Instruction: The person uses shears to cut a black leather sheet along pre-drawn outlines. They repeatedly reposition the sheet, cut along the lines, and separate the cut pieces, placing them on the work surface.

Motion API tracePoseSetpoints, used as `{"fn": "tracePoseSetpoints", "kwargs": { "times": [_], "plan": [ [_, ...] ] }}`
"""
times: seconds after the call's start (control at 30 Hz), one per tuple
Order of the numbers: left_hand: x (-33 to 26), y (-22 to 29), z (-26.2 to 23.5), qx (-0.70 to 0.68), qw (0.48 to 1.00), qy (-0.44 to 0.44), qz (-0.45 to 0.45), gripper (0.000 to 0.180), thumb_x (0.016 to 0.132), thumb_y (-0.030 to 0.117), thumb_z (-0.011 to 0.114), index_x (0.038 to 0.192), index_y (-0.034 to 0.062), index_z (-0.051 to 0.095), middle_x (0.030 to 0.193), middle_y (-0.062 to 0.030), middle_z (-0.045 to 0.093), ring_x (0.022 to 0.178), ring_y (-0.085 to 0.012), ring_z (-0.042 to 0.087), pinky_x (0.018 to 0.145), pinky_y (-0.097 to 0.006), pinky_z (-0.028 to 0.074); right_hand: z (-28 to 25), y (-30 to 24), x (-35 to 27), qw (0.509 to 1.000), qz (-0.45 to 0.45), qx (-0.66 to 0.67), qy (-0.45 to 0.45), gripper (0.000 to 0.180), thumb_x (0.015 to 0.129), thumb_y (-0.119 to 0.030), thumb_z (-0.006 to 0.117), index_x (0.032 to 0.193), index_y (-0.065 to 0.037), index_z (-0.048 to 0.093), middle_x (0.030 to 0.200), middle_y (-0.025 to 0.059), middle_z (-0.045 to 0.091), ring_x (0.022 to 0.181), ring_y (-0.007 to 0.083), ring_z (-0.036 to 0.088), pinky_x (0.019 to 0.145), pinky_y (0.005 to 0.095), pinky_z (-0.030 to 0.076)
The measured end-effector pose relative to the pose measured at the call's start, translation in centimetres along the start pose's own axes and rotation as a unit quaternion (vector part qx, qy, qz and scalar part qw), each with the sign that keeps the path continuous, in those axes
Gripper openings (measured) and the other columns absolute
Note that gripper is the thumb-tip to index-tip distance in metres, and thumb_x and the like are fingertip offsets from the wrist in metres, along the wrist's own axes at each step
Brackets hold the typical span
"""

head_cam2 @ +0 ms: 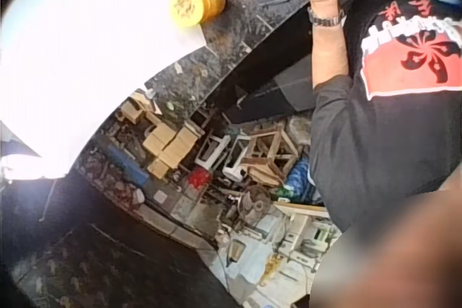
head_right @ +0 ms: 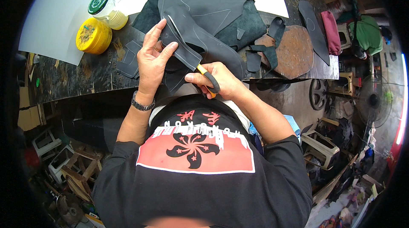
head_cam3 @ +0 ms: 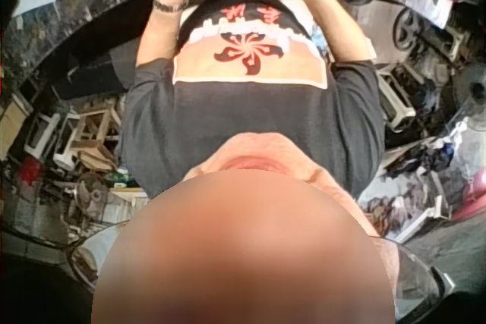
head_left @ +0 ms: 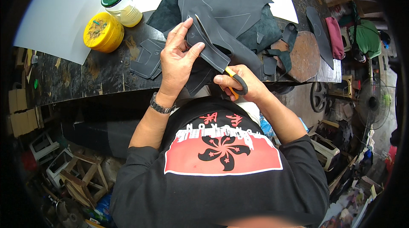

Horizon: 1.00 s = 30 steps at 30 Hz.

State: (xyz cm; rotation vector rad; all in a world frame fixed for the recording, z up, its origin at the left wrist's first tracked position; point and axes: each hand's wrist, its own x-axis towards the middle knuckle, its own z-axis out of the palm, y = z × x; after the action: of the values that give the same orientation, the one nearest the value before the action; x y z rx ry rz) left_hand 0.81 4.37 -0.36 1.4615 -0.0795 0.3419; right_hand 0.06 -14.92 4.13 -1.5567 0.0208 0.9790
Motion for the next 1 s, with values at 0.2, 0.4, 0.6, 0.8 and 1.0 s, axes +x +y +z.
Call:
{"fn": "tracePoseSetpoints", "kwargs": {
  "times": [0.2, 0.4, 0.6, 0.8, 1.0],
  "plan": [
    [0.2, 0.2, -0.1, 0.005, 1.000, -0.007, 0.010, 0.058, 0.083, -0.003, 0.071, 0.137, 0.0048, 0.052, 0.134, -0.0067, 0.048, 0.081, -0.0032, 0.053, 0.071, -0.019, 0.052, 0.4, -0.1, -0.2, 0.999, 0.006, -0.031, 0.025, 0.041, 0.080, -0.041, 0.078, 0.070, -0.005, 0.061, 0.055, -0.0002, 0.054, 0.044, 0.0065, 0.052, 0.041, 0.0216, 0.041],
    [1.0, 1.3, -0.6, -0.013, 1.000, 0.003, 0.006, 0.059, 0.083, -0.003, 0.071, 0.138, 0.0050, 0.050, 0.135, -0.0064, 0.048, 0.072, -0.0019, 0.050, 0.066, -0.019, 0.054, 0.1, -1.9, 1.0, 0.999, -0.024, -0.029, 0.025, 0.045, 0.078, -0.039, 0.079, 0.062, -0.004, 0.055, 0.053, 0.0046, 0.053, 0.041, 0.0115, 0.051, 0.040, 0.0234, 0.040],
    [1.8, 1.7, -1.0, -0.028, 0.999, 0.012, 0.017, 0.060, 0.083, -0.003, 0.071, 0.138, 0.0053, 0.050, 0.137, -0.0070, 0.048, 0.074, -0.0020, 0.053, 0.067, -0.020, 0.055, 0.1, -3.0, 2.5, 0.995, -0.043, -0.088, 0.034, 0.048, 0.078, -0.041, 0.079, 0.057, -0.006, 0.054, 0.050, 0.0030, 0.051, 0.040, 0.0110, 0.052, 0.039, 0.0234, 0.040],
    [1.8, 1.3, -1.2, -0.028, 0.999, 0.005, 0.020, 0.060, 0.083, -0.002, 0.071, 0.139, 0.0048, 0.049, 0.140, -0.0096, 0.046, 0.074, -0.0025, 0.054, 0.067, -0.020, 0.056, 0.0, -2.8, 2.4, 0.995, -0.033, -0.092, 0.029, 0.044, 0.079, -0.041, 0.079, 0.061, -0.007, 0.056, 0.051, 0.0018, 0.052, 0.039, 0.0096, 0.051, 0.038, 0.0223, 0.040],
    [2.1, 1.9, -1.3, -0.044, 0.999, -0.002, 0.011, 0.060, 0.083, -0.004, 0.070, 0.139, 0.0047, 0.049, 0.140, -0.0097, 0.045, 0.078, -0.0041, 0.056, 0.068, -0.021, 0.057, -0.3, -3.5, 3.2, 0.996, -0.058, -0.070, 0.002, 0.038, 0.080, -0.036, 0.078, 0.065, -0.007, 0.058, 0.053, 0.0024, 0.053, 0.041, 0.0112, 0.052, 0.041, 0.0240, 0.041]
  ]
}}
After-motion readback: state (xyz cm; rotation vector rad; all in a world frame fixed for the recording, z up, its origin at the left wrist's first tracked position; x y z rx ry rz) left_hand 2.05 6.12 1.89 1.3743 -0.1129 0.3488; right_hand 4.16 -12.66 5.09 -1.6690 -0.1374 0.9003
